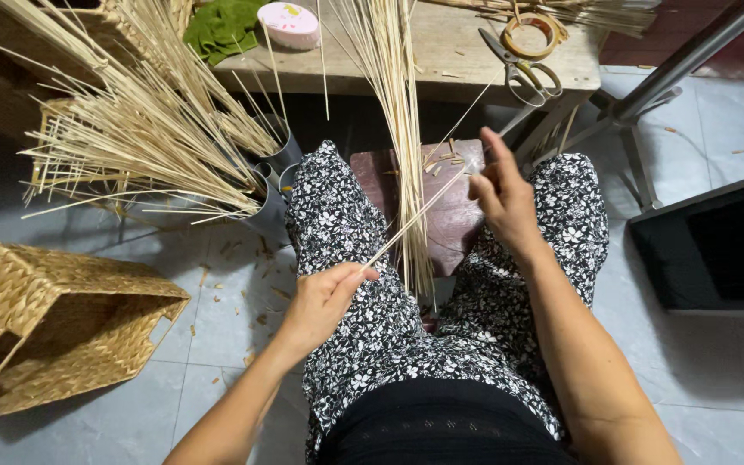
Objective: The person sits on the floor and splits thin bamboo sticks into narrow strips, using a small knife to peel and separate the strips by hand. They gather the processed strips into a bundle on their lap, trim pieces with scissors, and set finished strips aside.
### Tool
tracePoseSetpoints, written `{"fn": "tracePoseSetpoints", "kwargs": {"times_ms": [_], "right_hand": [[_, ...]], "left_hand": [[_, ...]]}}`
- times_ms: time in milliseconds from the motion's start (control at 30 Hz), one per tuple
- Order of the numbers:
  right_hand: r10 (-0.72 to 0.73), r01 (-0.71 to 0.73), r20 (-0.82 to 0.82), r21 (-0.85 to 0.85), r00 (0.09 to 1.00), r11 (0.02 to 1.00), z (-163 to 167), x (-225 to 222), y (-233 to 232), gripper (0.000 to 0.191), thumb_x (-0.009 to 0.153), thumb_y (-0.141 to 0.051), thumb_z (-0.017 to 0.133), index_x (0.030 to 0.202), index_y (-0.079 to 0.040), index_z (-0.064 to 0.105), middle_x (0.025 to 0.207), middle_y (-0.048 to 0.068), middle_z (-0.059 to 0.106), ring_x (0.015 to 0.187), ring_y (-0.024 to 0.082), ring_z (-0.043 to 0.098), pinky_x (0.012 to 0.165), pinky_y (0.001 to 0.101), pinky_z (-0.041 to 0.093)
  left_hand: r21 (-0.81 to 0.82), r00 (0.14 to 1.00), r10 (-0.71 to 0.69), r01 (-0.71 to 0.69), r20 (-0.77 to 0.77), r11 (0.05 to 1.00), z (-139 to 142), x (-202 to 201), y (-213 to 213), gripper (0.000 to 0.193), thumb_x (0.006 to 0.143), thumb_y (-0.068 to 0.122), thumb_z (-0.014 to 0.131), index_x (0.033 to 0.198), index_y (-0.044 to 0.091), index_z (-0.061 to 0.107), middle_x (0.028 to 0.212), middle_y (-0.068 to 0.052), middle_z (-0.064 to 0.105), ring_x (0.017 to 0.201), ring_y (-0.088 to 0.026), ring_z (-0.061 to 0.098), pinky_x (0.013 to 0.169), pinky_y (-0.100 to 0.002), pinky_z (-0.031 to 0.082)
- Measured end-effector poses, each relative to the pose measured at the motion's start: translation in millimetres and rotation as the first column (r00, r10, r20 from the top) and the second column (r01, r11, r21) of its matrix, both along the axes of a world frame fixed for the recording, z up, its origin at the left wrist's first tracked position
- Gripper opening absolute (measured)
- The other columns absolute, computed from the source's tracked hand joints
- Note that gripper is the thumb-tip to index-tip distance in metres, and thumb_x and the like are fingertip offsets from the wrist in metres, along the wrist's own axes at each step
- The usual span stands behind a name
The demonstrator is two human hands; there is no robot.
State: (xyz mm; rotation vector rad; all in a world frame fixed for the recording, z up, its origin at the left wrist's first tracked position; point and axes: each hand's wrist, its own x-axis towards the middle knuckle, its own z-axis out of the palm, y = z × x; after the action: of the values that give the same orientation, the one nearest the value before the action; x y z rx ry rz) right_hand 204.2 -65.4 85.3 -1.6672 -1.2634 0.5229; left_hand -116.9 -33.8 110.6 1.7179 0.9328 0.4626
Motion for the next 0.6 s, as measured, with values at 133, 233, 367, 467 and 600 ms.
{"fn": "tracePoseSetpoints", "kwargs": {"times_ms": [133, 233, 367, 467, 600], "right_hand": [[-0.036, 0.033, 0.039, 0.072, 0.999, 0.997, -11.1, 28.8, -5.6, 0.068, 0.104, -0.003, 0.06, 0.164, -0.016, 0.032, 0.08, 0.002, 0.062, 0.07, 0.008, 0.057, 0.064, 0.0237, 0.049], [-0.043, 0.044, -0.01, 0.137, 0.999, 0.99, -15.8, 45.5, 2.3, 0.066, 0.106, -0.001, 0.059, 0.165, -0.013, 0.033, 0.082, 0.001, 0.061, 0.07, 0.008, 0.055, 0.062, 0.0228, 0.045], [-0.087, 0.123, -0.231, 0.146, 0.969, 0.982, -20.4, 61.5, 12.0, 0.063, 0.106, -0.002, 0.055, 0.164, -0.012, 0.034, 0.08, 0.0, 0.06, 0.06, 0.005, 0.048, 0.051, 0.0206, 0.038], [-0.147, 0.186, -0.244, 0.145, 0.958, 0.972, -26.3, 69.9, 17.2, 0.06, 0.108, -0.002, 0.054, 0.164, -0.013, 0.036, 0.08, 0.0, 0.06, 0.06, 0.005, 0.051, 0.049, 0.0198, 0.04], [-0.222, 0.284, -0.358, 0.13, 0.907, 0.95, -31.3, 84.9, 20.7, 0.057, 0.108, -0.007, 0.055, 0.162, -0.013, 0.037, 0.084, -0.001, 0.061, 0.06, 0.004, 0.053, 0.047, 0.02, 0.041]], "left_hand": [[-0.137, 0.998, -0.049, 0.052, 0.025, 0.989, -2.0, -21.1, -1.9, 0.027, 0.102, 0.024, 0.058, 0.111, 0.011, 0.08, 0.051, 0.008, 0.043, 0.047, -0.001, 0.04, 0.044, -0.024, 0.032], [-0.126, 0.997, -0.075, 0.076, 0.013, 0.989, 3.0, -38.4, 7.5, 0.027, 0.101, 0.024, 0.058, 0.11, 0.011, 0.08, 0.051, 0.008, 0.042, 0.047, -0.002, 0.04, 0.043, -0.024, 0.031], [-0.217, 0.996, -0.074, 0.063, -0.04, 0.974, 13.3, -63.7, 19.3, 0.028, 0.101, 0.026, 0.057, 0.108, 0.011, 0.08, 0.048, 0.007, 0.042, 0.044, -0.003, 0.039, 0.042, -0.024, 0.031], [-0.251, 0.995, -0.073, 0.053, -0.073, 0.966, 14.4, -77.2, 23.8, 0.028, 0.1, 0.025, 0.058, 0.109, 0.011, 0.08, 0.051, 0.008, 0.04, 0.047, -0.003, 0.036, 0.044, -0.023, 0.026], [-0.313, 0.997, -0.061, 0.046, -0.041, 0.949, 7.3, -94.0, 27.9, 0.03, 0.101, 0.025, 0.056, 0.111, 0.008, 0.08, 0.052, 0.008, 0.04, 0.049, -0.003, 0.036, 0.045, -0.023, 0.025]]}}
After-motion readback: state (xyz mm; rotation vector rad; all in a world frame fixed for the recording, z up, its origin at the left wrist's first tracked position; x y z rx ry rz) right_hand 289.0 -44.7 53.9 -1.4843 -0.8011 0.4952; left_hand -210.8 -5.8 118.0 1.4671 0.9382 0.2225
